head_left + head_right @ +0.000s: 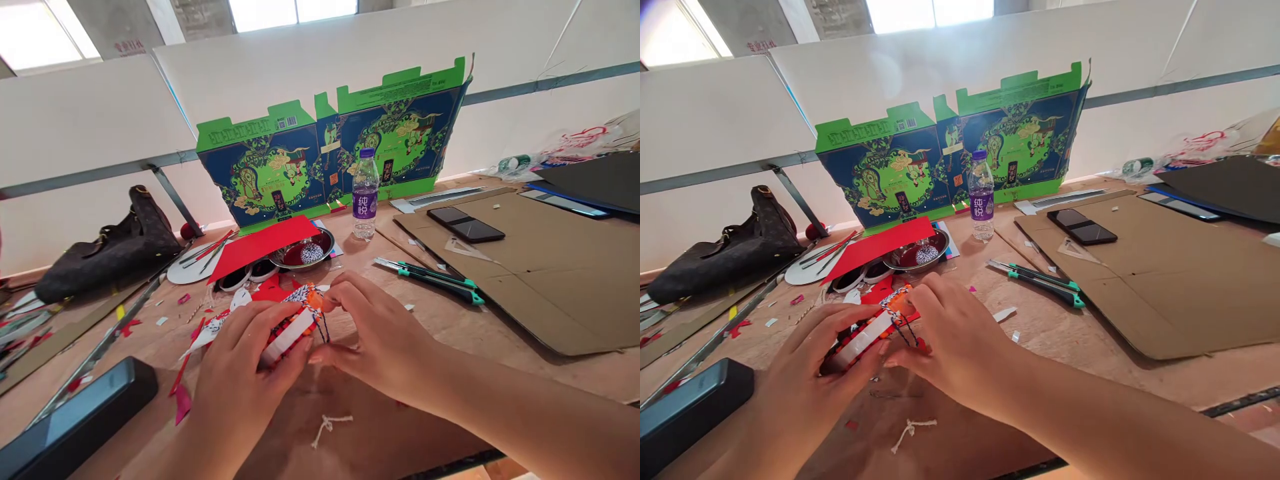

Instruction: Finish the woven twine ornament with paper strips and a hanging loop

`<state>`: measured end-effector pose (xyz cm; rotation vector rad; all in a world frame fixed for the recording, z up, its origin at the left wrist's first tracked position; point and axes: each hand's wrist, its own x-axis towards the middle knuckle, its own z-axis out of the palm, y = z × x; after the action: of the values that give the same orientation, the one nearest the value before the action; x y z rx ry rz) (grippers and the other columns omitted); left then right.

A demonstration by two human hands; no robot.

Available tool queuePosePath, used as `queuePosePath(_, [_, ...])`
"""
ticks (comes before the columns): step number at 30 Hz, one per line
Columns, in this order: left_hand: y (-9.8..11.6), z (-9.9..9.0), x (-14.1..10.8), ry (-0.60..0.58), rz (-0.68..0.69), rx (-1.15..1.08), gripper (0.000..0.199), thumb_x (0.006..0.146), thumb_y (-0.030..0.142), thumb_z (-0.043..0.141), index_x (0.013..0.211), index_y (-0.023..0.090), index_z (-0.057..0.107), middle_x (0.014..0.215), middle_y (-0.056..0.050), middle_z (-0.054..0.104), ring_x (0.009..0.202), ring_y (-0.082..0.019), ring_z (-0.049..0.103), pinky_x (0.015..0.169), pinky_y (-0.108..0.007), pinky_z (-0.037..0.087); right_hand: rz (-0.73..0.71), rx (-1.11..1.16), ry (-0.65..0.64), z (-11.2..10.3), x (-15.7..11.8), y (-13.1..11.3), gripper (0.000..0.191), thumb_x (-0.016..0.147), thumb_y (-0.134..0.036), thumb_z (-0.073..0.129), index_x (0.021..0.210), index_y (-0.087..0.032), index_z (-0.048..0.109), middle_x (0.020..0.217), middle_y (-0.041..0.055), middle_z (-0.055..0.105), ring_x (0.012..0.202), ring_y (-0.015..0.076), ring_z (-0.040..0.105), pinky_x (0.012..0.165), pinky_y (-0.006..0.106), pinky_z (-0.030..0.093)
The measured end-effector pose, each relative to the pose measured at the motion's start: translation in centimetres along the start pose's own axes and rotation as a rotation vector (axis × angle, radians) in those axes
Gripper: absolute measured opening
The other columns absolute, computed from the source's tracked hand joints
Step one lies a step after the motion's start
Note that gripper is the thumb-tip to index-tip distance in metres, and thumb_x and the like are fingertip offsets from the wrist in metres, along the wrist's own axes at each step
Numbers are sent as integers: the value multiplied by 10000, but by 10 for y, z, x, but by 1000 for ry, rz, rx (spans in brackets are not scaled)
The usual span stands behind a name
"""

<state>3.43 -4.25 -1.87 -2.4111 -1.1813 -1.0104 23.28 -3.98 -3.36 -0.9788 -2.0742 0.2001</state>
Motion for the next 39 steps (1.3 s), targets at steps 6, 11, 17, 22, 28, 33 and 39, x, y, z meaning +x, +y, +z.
queuePosePath(6, [1, 0, -1, 1, 46, 20, 240, 879, 265, 600, 1112, 221, 563, 1034, 1, 607, 966, -142, 571, 892, -242, 417, -37, -13, 76, 5, -1, 0, 232, 861, -159, 591, 1055, -183, 466, 937, 33, 594, 858, 199, 543, 755, 323, 419])
queuePosePath(11, [0, 0, 1, -9, 61, 54, 222, 886, 270, 586, 1101, 219, 565, 1016, -4, 616, 926, -156, 584, 846, -266, 441, 55, 59, 5, 1, -3, -1, 224, 909, -231, 549, 1121, -226, 477, 1007, 31, 668, 889, 197, 617, 778, 333, 425])
queuePosePath(17, [-1, 1, 2, -1, 101, 57, 247, 876, 242, 611, 1116, 218, 557, 1026, -10, 619, 935, -165, 582, 855, -280, 443, 429, 607, -240, 1, 3, -7, 494, 862, -220, 589, 1304, -299, 384, 827, -31, 687, 620, 138, 555, 603, 267, 411])
queuePosePath(22, [-4, 2, 2, -9, 117, 62, 249, 871, 222, 620, 1114, 220, 565, 1024, -6, 624, 933, -166, 575, 854, -292, 442, 564, 1046, -234, -2, 9, -4, 362, 871, -225, 573, 1218, -236, 472, 689, -61, 527, 577, 94, 455, 517, 210, 339])
queuePosePath(28, [-3, -1, 0, -45, 131, 38, 239, 883, 241, 608, 1117, 217, 566, 1043, -20, 629, 961, -179, 572, 879, -320, 451, 509, 680, -118, -11, 14, -2, 198, 825, -203, 627, 1023, -197, 627, 657, -62, 486, 605, 89, 440, 538, 208, 334])
queuePosePath(33, [-1, -2, 1, -51, 101, 14, 256, 872, 219, 604, 1122, 239, 556, 1037, -13, 629, 966, -172, 582, 860, -298, 461, 450, 627, -81, -11, 14, 3, 153, 857, -217, 593, 999, -191, 643, 649, -52, 496, 598, 100, 457, 534, 215, 344])
queuePosePath(39, [-1, -5, 1, -78, -32, -95, 227, 878, 260, 583, 1104, 274, 562, 1064, 18, 622, 987, -130, 590, 848, -240, 470, 194, 357, -59, -21, 10, 4, 227, 880, -182, 586, 1085, -230, 671, 1099, 61, 559, 936, 154, 573, 757, 267, 473])
